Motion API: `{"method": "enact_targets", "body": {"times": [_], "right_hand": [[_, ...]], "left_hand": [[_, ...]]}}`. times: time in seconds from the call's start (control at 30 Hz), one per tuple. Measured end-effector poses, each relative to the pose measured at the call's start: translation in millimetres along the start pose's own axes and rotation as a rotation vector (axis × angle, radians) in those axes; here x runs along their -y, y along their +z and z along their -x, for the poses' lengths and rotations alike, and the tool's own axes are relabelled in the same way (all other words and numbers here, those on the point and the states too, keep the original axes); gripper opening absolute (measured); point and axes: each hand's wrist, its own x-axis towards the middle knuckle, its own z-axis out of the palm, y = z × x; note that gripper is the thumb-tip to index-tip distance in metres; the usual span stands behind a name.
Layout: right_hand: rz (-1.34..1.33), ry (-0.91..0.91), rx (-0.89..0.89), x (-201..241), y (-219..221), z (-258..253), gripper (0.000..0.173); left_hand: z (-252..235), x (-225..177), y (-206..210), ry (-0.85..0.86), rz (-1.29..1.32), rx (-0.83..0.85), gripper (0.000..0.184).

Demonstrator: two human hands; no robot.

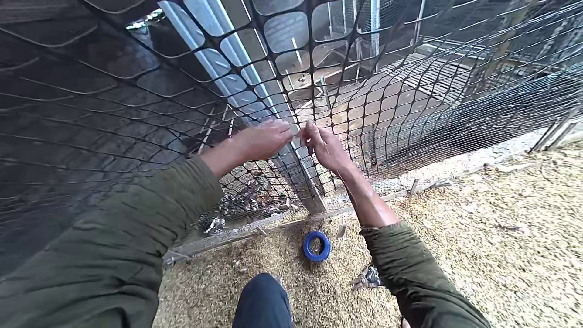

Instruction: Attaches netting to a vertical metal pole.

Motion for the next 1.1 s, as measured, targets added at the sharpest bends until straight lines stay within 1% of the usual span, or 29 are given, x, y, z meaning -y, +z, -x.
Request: {"method": "enact_targets", "body": {"times": [0.07,0.13,0.17,0.2,0.23,0.27,0.33,0.37,0.4,0.43,0.53,0.63,0.7,0.73,0.77,0.83,0.87,0.93,1.03,1.1], "right_hand": [[-0.095,0.014,0.073,6.8,-0.5,6.5,0.067],[-0.113,0.026,0.137,10.4,-3.5,6.6,0.067],[-0.119,0.017,0.159,10.3,-5.4,5.9,0.063],[-0.114,0.001,0.179,9.5,-8.1,5.4,0.055],[-0.079,-0.019,0.197,7.6,-11.7,4.5,0.042],[-0.014,-0.033,0.211,5.2,-15.7,3.2,0.039],[0.181,-0.035,0.226,1.9,-20.8,-0.2,0.057],[0.268,-0.03,0.222,0.6,-20.9,-1.0,0.052],[0.331,-0.03,0.205,-1.2,-19.3,-1.6,0.038],[0.376,-0.018,0.199,-1.8,-17.3,-1.9,0.03],[0.398,0.015,0.218,-3.9,-15.2,-2.2,0.037],[0.319,0.062,0.138,-9.2,-21.2,-2.1,0.043],[0.328,0.112,0.09,-12.3,-25.0,-2.9,0.047],[0.363,0.149,0.111,-13.6,-26.4,-3.5,0.048],[0.402,0.195,0.18,-13.6,-27.2,-3.9,0.047],[0.435,0.246,0.407,-7.7,-26.3,-2.7,0.04],[0.422,0.227,0.516,-2.3,-24.2,-0.9,0.039],[0.341,0.108,0.616,2.8,-17.8,1.7,0.039],[0.225,-0.059,0.597,10.1,-16.3,0.7,0.04],[0.198,-0.107,0.596,14.0,-18.6,0.6,0.04]], "left_hand": [[-0.5,-1.8,6.0,0.009,-0.038,-0.038,0.021],[-2.6,-3.4,7.9,-0.014,-0.046,-0.04,0.018],[-3.2,-3.5,8.6,-0.027,-0.047,-0.046,0.015],[-3.0,-2.3,10.1,-0.031,-0.041,-0.059,0.015],[-2.2,-0.7,11.3,-0.027,-0.035,-0.076,0.016],[-1.2,0.5,12.1,-0.022,-0.031,-0.09,0.019],[-0.4,1.3,11.6,-0.018,-0.031,-0.092,0.023],[-0.7,1.5,11.6,-0.024,-0.035,-0.085,0.025],[-1.3,1.6,11.5,-0.033,-0.033,-0.075,0.026],[-2.3,1.2,11.1,-0.043,-0.031,-0.065,0.026],[-4.1,2.1,9.7,-0.058,-0.004,-0.065,0.026],[-1.5,5.7,8.4,-0.071,0.085,-0.056,0.036],[1.1,7.2,8.6,-0.074,0.13,-0.075,0.041],[1.2,6.7,8.8,-0.085,0.146,-0.089,0.043],[0.6,5.9,9.1,-0.101,0.157,-0.096,0.044],[-2.6,1.4,8.6,-0.144,0.17,-0.08,0.048],[-4.9,-1.1,7.4,-0.166,0.162,-0.048,0.051],[-8.8,-2.6,6.7,-0.176,0.095,0.021,0.054],[-8.4,0.5,11.5,-0.113,-0.012,0.011,0.052],[-6.2,1.5,13.5,-0.089,-0.048,0.0,0.048]]}}
